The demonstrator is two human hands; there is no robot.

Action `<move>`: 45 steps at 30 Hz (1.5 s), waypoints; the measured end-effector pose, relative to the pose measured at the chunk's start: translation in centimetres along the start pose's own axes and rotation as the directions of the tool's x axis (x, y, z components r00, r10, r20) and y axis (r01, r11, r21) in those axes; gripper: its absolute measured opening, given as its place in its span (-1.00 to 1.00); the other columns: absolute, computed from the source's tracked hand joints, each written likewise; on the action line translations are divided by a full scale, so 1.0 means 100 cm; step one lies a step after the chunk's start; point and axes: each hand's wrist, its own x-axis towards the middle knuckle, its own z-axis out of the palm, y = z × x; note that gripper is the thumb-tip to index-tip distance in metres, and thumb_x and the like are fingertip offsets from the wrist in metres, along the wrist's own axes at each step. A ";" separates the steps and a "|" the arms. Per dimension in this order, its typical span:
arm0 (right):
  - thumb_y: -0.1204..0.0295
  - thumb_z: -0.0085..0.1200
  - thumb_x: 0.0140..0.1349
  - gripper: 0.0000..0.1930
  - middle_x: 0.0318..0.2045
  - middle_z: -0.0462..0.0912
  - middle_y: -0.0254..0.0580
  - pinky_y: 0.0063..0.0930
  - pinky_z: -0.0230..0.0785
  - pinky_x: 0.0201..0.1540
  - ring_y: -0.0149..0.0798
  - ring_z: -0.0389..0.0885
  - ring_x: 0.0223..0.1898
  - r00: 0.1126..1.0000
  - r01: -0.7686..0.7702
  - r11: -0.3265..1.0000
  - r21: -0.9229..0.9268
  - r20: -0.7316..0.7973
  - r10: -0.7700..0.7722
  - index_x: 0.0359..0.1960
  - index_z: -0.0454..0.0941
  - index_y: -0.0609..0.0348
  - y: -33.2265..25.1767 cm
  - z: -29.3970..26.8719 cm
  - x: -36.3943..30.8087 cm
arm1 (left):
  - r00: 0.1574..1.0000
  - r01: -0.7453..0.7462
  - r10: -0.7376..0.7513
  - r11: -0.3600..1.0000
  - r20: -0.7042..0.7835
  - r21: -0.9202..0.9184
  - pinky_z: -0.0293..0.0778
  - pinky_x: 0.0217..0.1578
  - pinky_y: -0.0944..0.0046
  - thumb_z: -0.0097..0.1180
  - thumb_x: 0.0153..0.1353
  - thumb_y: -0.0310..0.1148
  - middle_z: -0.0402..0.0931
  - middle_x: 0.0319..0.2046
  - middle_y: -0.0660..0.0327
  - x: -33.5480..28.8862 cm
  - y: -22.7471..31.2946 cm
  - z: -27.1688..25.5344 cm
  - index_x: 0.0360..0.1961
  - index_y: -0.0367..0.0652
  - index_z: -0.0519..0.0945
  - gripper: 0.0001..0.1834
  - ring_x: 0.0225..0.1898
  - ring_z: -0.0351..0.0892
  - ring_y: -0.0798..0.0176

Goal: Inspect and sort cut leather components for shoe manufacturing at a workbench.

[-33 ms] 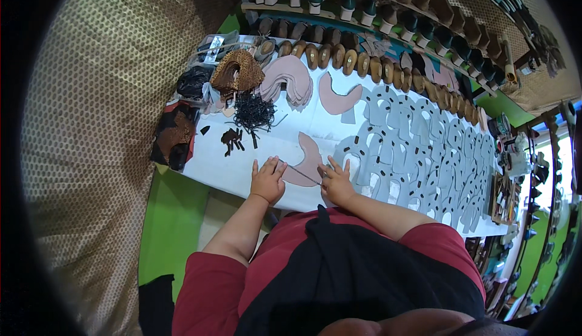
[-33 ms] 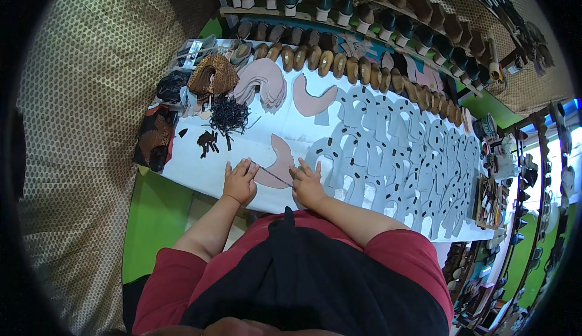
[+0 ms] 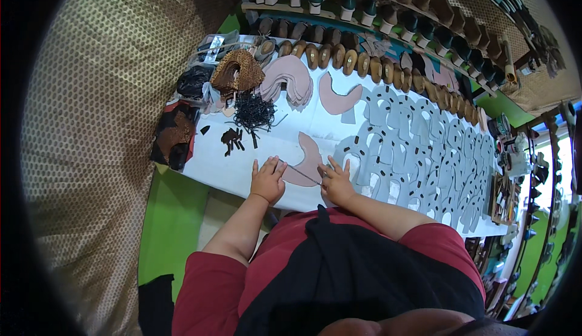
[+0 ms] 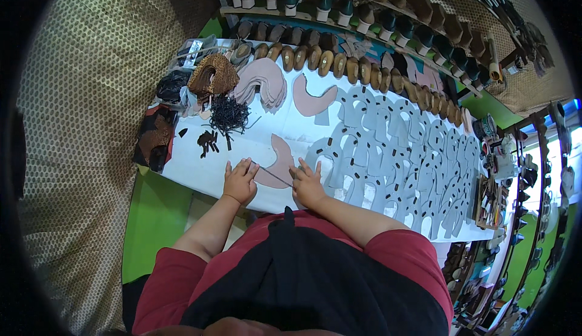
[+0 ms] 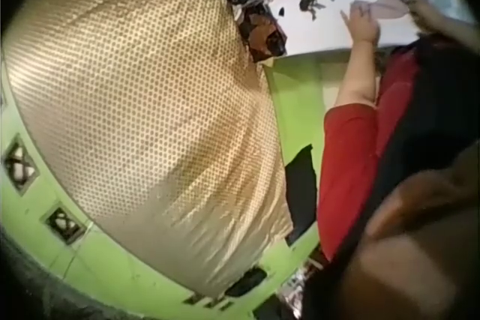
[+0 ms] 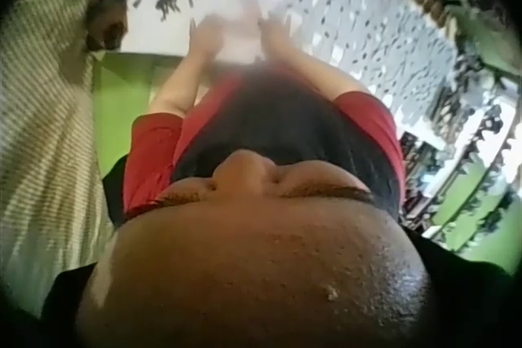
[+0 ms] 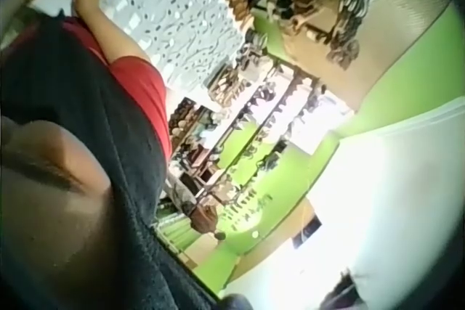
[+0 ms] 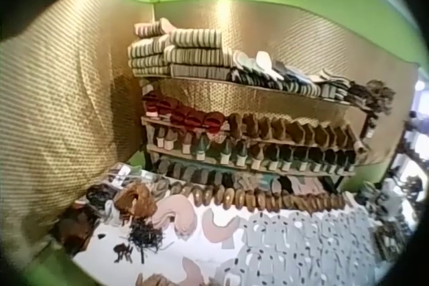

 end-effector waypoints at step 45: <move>0.36 0.25 0.03 -0.85 0.27 0.43 -0.31 0.71 -0.23 0.30 0.08 0.04 0.50 0.996 -0.065 0.997 0.038 -0.054 0.067 -0.35 0.74 0.03 -0.004 0.001 -0.006 | 0.995 -0.003 0.003 1.000 0.095 -0.002 -0.01 0.41 -0.26 0.04 0.16 -0.25 0.15 0.46 0.01 0.002 -0.007 0.005 0.39 0.19 0.37 -0.31 0.47 0.13 -0.07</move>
